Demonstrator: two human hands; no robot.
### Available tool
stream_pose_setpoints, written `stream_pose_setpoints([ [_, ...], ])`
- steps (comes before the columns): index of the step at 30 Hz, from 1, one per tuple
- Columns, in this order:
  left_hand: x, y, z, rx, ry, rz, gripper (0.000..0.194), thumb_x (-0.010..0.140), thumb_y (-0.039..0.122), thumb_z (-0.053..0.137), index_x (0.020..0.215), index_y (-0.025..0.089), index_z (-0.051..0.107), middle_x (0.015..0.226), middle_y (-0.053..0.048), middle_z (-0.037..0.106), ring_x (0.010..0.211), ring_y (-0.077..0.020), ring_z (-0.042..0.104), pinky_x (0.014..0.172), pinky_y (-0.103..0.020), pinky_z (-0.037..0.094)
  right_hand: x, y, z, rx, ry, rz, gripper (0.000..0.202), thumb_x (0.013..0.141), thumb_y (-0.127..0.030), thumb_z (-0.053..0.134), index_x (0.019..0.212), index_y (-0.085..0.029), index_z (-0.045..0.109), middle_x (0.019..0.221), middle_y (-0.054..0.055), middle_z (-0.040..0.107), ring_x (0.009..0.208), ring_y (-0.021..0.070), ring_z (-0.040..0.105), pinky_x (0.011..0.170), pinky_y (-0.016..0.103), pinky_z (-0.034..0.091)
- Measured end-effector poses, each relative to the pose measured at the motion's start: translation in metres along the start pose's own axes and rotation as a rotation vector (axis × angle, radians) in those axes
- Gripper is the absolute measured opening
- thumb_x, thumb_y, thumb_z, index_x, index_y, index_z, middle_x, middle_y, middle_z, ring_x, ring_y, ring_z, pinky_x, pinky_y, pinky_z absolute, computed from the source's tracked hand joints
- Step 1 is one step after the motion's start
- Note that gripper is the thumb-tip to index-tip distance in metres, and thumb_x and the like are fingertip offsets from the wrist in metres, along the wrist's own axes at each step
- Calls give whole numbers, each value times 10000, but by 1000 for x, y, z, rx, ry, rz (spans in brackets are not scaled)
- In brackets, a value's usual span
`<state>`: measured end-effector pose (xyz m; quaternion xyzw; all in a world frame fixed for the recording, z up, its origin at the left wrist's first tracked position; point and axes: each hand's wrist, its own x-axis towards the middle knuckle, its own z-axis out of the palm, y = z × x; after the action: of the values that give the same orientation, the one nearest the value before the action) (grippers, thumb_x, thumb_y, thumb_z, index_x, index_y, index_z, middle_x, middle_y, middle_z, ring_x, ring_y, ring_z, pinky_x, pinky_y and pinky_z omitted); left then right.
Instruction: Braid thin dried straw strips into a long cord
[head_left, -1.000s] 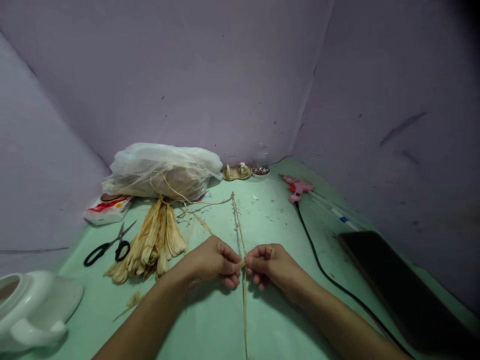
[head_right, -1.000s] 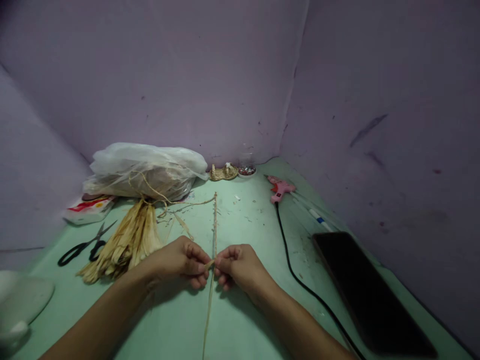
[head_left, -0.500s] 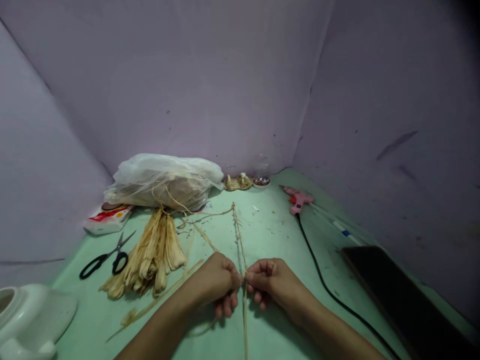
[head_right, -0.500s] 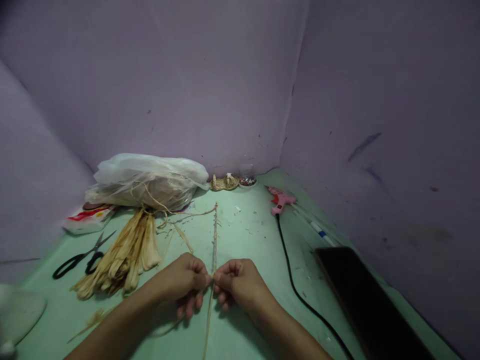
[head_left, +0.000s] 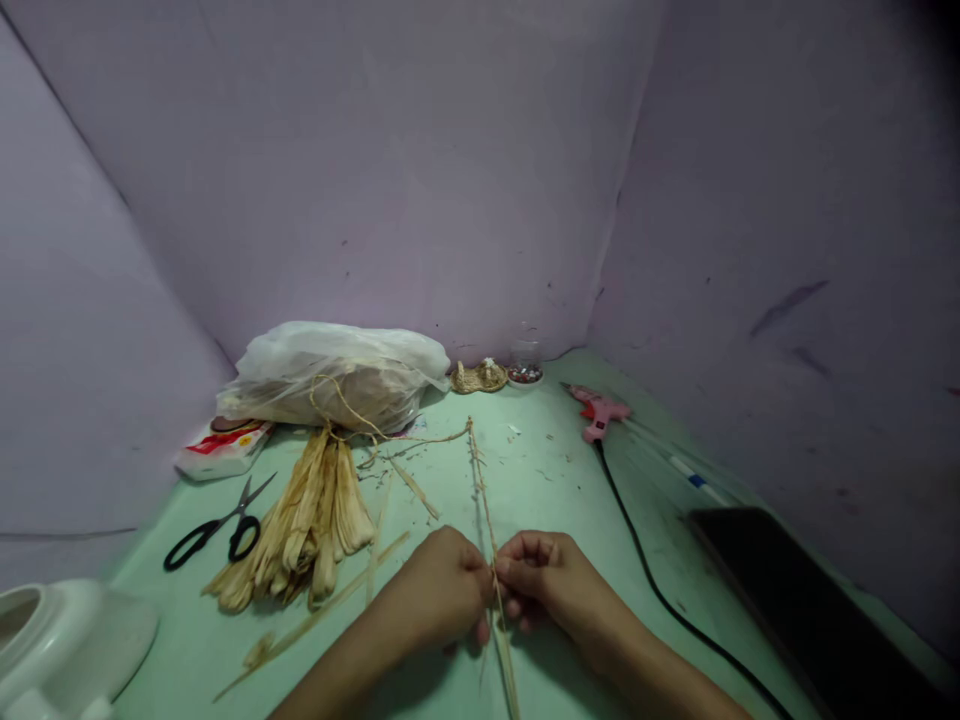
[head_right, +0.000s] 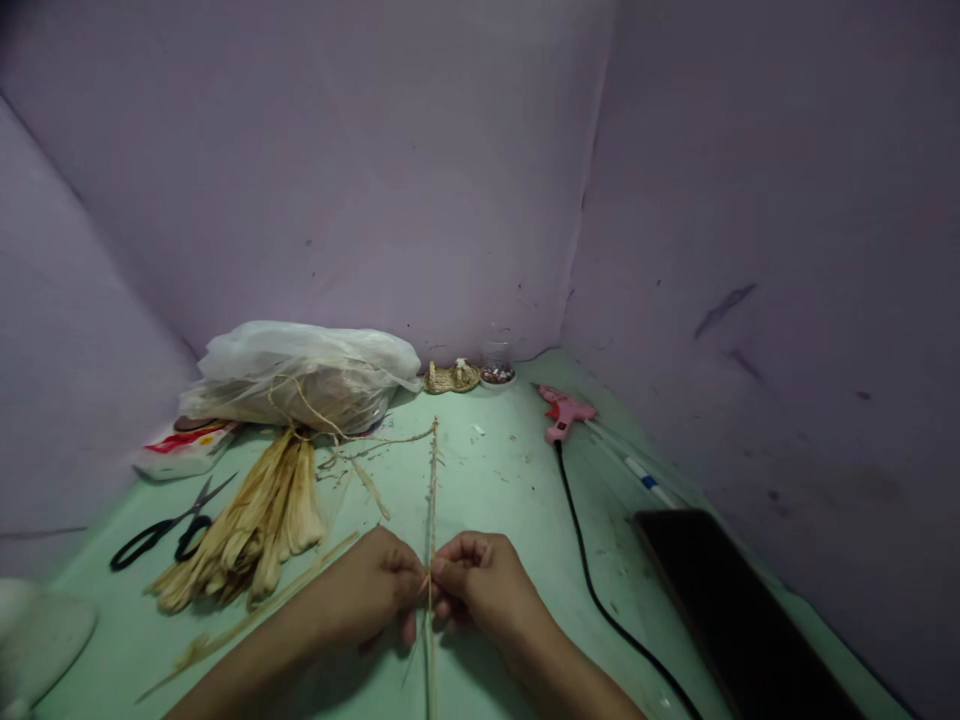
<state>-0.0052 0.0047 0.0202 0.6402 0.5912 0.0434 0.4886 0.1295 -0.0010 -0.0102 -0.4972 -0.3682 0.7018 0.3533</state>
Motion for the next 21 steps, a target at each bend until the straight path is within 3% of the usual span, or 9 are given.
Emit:
stream_pose_setpoints([
  [3, -8, 4, 3, 346, 267, 61, 285, 662, 276, 392, 562, 141, 622, 523, -57, 574, 469, -117, 464, 469, -224, 292, 0, 1, 0, 8, -4, -4, 202, 557, -263, 639, 597, -126, 497, 472, -6, 546, 390, 68, 471, 366, 187, 357],
  [5, -12, 7, 5, 464, 350, 80, 289, 681, 278, 385, 585, 159, 630, 577, -67, 599, 537, -132, 495, 499, -231, 280, 1, 2, -1, 2, 9, 2, 175, 566, -243, 626, 596, -124, 501, 468, -5, 545, 388, 69, 468, 364, 188, 356],
  [9, -9, 8, 5, 349, 270, 54, 325, 707, 320, 364, 597, 163, 626, 580, -65, 596, 554, -145, 512, 494, -234, 286, 3, 4, -2, -5, 26, 6, 149, 567, -221, 615, 591, -122, 507, 440, -14, 527, 386, 71, 473, 366, 184, 354],
  [14, 6, 0, 6, -143, 10, -25, 392, 721, 389, 328, 582, 120, 577, 444, -20, 504, 313, -87, 370, 364, -221, 273, 3, 3, -2, 8, -20, -8, 189, 570, -262, 625, 576, -126, 493, 477, 14, 573, 395, 68, 478, 385, 186, 354],
  [21, 3, 3, 6, -161, -1, -29, 206, 637, 261, 438, 509, 129, 531, 411, 11, 469, 301, -64, 326, 348, -204, 251, 1, 4, -2, 27, -5, -14, 156, 580, -244, 620, 596, -122, 524, 428, -12, 532, 370, 73, 461, 395, 201, 336],
])
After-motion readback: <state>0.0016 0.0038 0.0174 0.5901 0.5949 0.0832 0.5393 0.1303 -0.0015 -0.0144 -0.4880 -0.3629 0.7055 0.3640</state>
